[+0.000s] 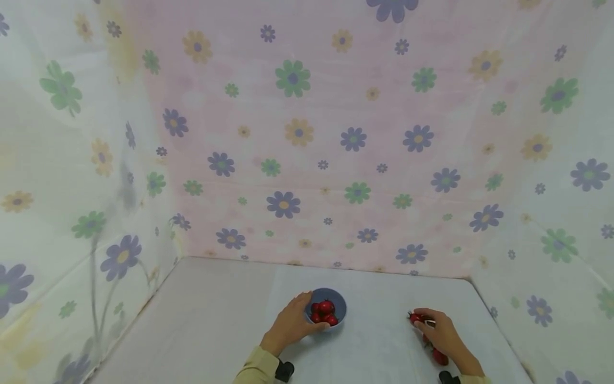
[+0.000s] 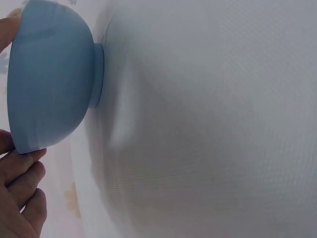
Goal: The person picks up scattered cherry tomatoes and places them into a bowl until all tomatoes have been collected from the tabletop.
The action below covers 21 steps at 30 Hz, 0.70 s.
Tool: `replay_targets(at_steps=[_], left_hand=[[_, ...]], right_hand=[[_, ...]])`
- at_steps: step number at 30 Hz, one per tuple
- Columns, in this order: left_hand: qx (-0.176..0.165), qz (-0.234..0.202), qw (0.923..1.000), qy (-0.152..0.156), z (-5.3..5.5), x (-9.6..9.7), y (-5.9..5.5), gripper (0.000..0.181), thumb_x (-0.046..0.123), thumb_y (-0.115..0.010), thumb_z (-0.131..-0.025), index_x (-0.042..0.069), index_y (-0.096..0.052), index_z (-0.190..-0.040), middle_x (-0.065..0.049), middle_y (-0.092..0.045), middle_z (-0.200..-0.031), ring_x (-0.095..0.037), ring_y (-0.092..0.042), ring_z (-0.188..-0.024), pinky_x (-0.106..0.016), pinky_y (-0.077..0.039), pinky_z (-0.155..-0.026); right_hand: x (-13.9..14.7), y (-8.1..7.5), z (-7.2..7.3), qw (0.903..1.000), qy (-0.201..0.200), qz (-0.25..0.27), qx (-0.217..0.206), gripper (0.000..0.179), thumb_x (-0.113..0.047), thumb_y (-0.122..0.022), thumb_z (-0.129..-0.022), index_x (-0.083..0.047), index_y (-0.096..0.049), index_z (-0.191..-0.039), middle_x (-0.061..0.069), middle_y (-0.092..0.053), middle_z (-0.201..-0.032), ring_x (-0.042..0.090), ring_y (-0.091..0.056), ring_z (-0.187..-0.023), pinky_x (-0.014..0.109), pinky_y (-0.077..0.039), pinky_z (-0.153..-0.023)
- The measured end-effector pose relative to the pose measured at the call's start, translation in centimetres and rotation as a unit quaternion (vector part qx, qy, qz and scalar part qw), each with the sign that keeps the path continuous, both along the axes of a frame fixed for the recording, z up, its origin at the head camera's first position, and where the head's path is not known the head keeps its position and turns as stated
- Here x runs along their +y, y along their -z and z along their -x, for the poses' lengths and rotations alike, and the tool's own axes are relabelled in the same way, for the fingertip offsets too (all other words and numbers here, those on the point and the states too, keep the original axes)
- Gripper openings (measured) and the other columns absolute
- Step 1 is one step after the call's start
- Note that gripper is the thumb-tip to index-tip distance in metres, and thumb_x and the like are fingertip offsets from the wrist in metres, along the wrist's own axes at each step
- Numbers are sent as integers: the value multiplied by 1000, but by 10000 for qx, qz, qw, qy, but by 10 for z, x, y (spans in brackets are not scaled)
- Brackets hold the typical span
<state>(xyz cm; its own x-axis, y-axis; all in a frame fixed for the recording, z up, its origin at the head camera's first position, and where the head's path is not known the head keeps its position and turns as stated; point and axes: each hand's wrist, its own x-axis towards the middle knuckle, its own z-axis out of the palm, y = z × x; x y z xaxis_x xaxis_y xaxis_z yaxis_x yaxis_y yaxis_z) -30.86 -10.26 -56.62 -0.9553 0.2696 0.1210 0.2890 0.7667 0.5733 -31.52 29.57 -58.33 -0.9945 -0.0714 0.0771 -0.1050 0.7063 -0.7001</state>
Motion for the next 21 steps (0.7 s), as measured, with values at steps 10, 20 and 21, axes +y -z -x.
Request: replay_targets(at_steps=[10, 20, 21], left_hand=[[-43, 19, 10000, -25, 2, 0, 3, 105, 76, -60, -66, 8, -37, -142, -10, -41, -144, -30, -34, -134, -50, -33, -107], [28, -38, 10000, 23, 0, 0, 1, 102, 73, -61, -68, 5, -39, -141, -12, -42, -143, -33, -35, -133, -52, -33, -106], [38, -41, 10000, 29, 0, 0, 1, 103, 73, -61, -68, 5, -39, -141, -13, -42, -143, -33, -36, -133, -52, -34, -105]], right_hand=[[4, 6, 6, 9995, 30, 297, -131, 40, -11, -75, -77, -1, -63, -113, 12, -65, -108, 24, -62, -97, 31, -54, -77], [-3, 2, 7, 9990, 87, 434, 47, 40, -12, -75, -78, -1, -63, -115, 10, -66, -105, 22, -62, -97, 30, -55, -78], [-4, 2, 6, 9989, 114, 451, 35, 40, -12, -75, -78, -1, -63, -115, 9, -67, -105, 22, -62, -97, 29, -55, -78]])
